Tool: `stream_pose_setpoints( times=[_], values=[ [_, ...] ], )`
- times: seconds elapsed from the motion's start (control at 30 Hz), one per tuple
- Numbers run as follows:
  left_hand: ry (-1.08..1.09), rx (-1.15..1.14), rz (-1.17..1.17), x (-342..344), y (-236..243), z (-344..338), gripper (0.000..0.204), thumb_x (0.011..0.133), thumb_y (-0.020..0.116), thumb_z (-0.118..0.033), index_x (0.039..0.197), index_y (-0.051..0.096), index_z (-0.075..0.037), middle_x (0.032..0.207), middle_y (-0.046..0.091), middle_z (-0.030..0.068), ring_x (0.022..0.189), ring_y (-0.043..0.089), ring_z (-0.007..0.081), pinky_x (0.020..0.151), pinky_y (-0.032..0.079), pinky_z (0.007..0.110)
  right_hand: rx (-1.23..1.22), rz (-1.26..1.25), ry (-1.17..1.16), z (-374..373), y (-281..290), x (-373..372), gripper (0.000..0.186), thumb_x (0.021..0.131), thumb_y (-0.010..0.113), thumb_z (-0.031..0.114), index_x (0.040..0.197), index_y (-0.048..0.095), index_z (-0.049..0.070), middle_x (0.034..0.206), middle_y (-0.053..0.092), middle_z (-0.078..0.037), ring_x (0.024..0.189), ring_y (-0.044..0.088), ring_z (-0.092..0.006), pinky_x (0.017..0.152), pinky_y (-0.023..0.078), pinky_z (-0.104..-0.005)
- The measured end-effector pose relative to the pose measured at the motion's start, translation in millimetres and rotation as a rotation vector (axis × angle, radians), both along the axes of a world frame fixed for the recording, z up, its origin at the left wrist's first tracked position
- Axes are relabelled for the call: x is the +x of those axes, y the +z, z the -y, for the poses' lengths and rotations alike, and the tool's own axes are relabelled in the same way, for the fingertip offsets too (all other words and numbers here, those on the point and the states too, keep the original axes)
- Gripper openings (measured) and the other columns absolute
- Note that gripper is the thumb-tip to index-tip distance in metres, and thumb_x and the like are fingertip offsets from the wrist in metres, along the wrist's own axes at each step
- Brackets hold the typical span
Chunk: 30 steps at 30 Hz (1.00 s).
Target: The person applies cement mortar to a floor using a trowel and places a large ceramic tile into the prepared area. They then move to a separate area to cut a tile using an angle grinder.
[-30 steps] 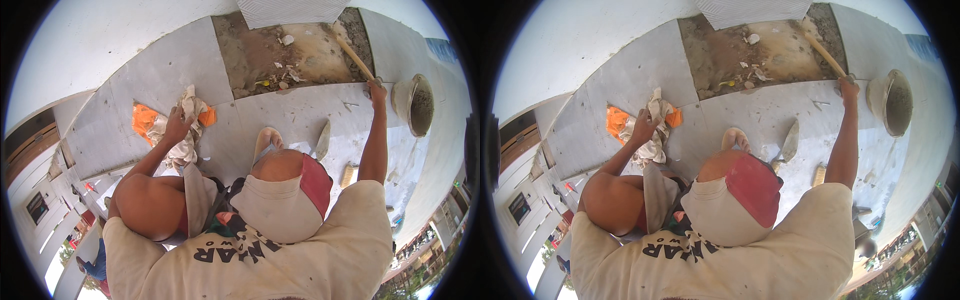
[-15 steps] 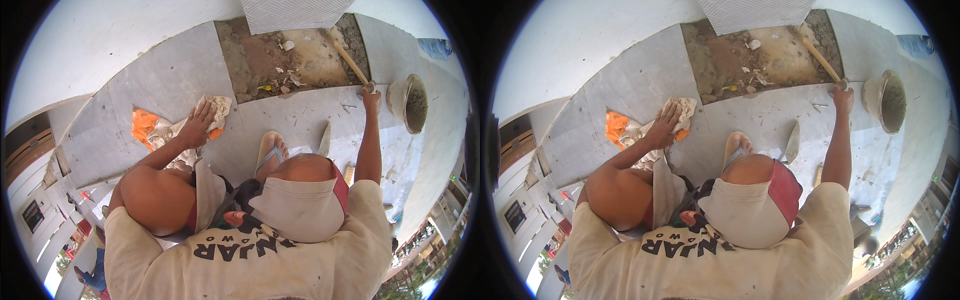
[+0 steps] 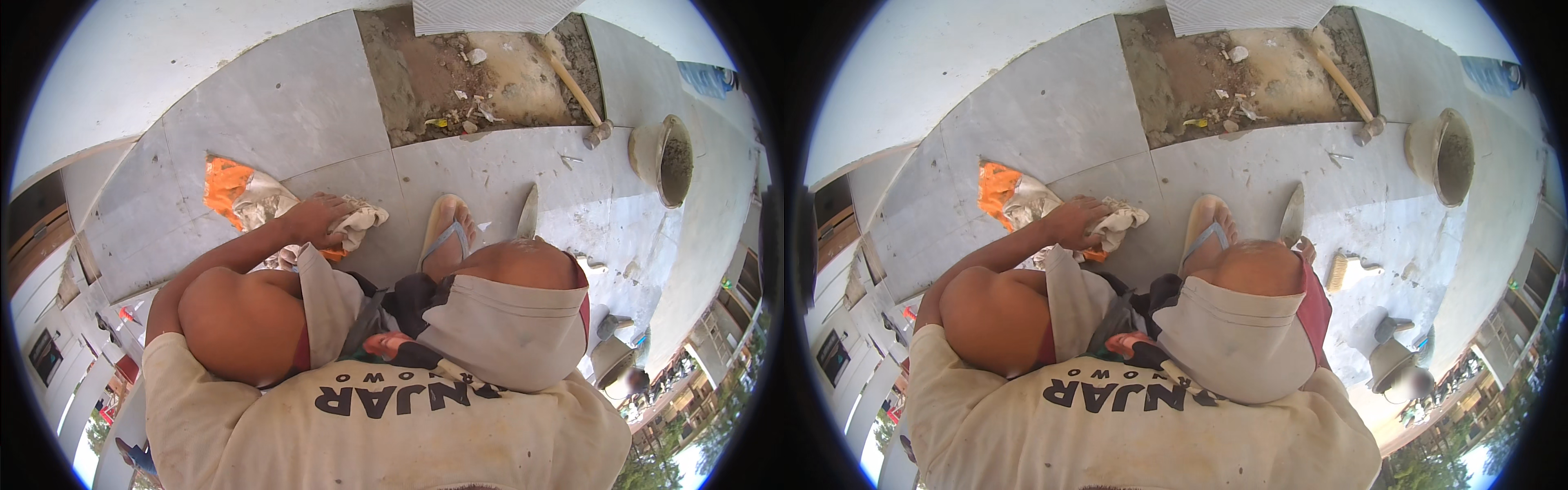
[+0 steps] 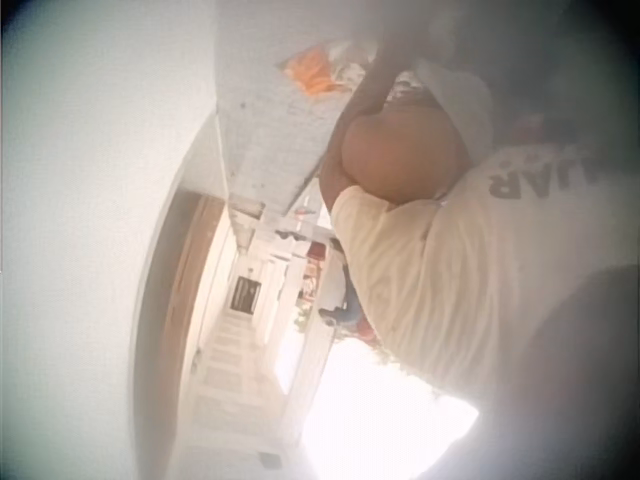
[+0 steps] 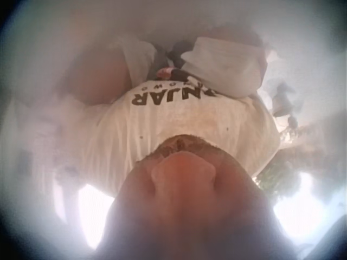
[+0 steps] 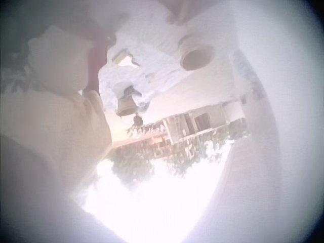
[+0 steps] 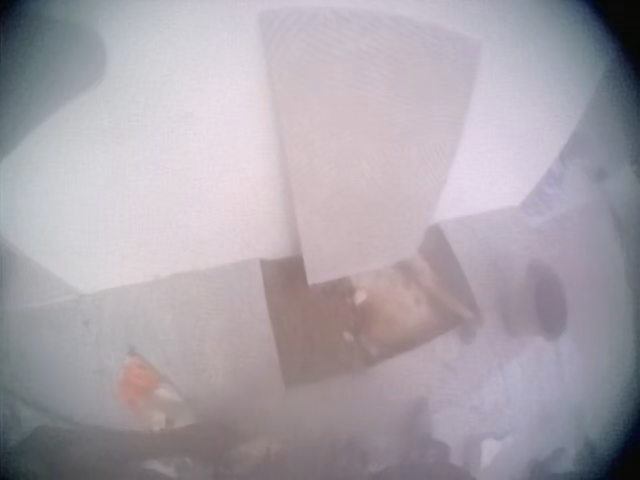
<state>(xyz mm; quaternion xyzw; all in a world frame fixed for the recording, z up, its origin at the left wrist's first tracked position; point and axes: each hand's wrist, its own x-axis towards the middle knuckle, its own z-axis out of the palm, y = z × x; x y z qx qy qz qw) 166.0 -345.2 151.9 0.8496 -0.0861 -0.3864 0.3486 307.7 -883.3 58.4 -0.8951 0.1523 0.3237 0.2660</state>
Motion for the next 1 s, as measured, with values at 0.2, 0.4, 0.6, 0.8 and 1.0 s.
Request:
stream_pose_setpoints(
  times=[0.2, 0.4, 0.6, 0.8, 1.0],
  values=[
    [0.075, 0.179, 0.379, 23, -20, -5, 0.078, 0.096, 0.058, -0.047, 0.149, 0.034, 0.005, 0.157, 0.032, 0.0236, 0.148, 0.027, 0.0384, 0.122, 0.024, 0.049, 0.047, -0.1, -0.1, -17, 6, -27, 0.057, 0.093, 0.066, 0.038, 0.132, 0.051, -0.001, 0.101, 0.063, -0.016, 0.086, 0.063, -0.0239, 0.076, 0.052, -0.0395],
    [0.11, 0.298, 0.401, 11, -56, 10, 0.085, 0.098, 0.05, -0.055, 0.153, 0.027, 0.006, 0.164, 0.016, 0.0235, 0.154, 0.012, 0.0379, 0.125, 0.012, 0.052, 0.231, -0.035, -0.224, -94, 44, -4, 0.05, 0.094, 0.065, 0.036, 0.126, 0.055, -0.001, 0.093, 0.064, -0.012, 0.077, 0.063, -0.0202, 0.07, 0.052, -0.0367],
    [0.12, 0.303, 0.406, 2, -64, 16, 0.086, 0.099, 0.05, -0.054, 0.155, 0.023, 0.005, 0.166, 0.009, 0.0225, 0.155, 0.006, 0.0364, 0.125, 0.009, 0.051, 0.584, -0.081, 0.144, -211, 68, 55, 0.036, 0.096, 0.062, 0.032, 0.113, 0.059, 0.001, 0.077, 0.061, -0.005, 0.06, 0.058, -0.0127, 0.055, 0.049, -0.0293],
    [0.128, 0.291, 0.385, 4, -64, 14, 0.087, 0.098, 0.05, -0.055, 0.155, 0.023, 0.004, 0.167, 0.008, 0.0214, 0.155, 0.005, 0.0346, 0.126, 0.009, 0.051, 0.507, -0.154, 0.243, -331, 45, 48, 0.035, 0.098, 0.06, 0.035, 0.113, 0.055, 0.004, 0.077, 0.058, -0.004, 0.061, 0.055, -0.0123, 0.054, 0.048, -0.0305],
    [0.149, 0.278, 0.378, 2, -62, 13, 0.086, 0.097, 0.052, -0.054, 0.155, 0.024, 0.003, 0.166, 0.01, 0.0207, 0.155, 0.007, 0.0339, 0.126, 0.01, 0.049, 0.488, -0.24, 0.275, -338, 50, 65, 0.036, 0.097, 0.06, 0.039, 0.107, 0.052, 0.005, 0.074, 0.056, -0.005, 0.055, 0.055, -0.0135, 0.046, 0.048, -0.0338]
  ],
)
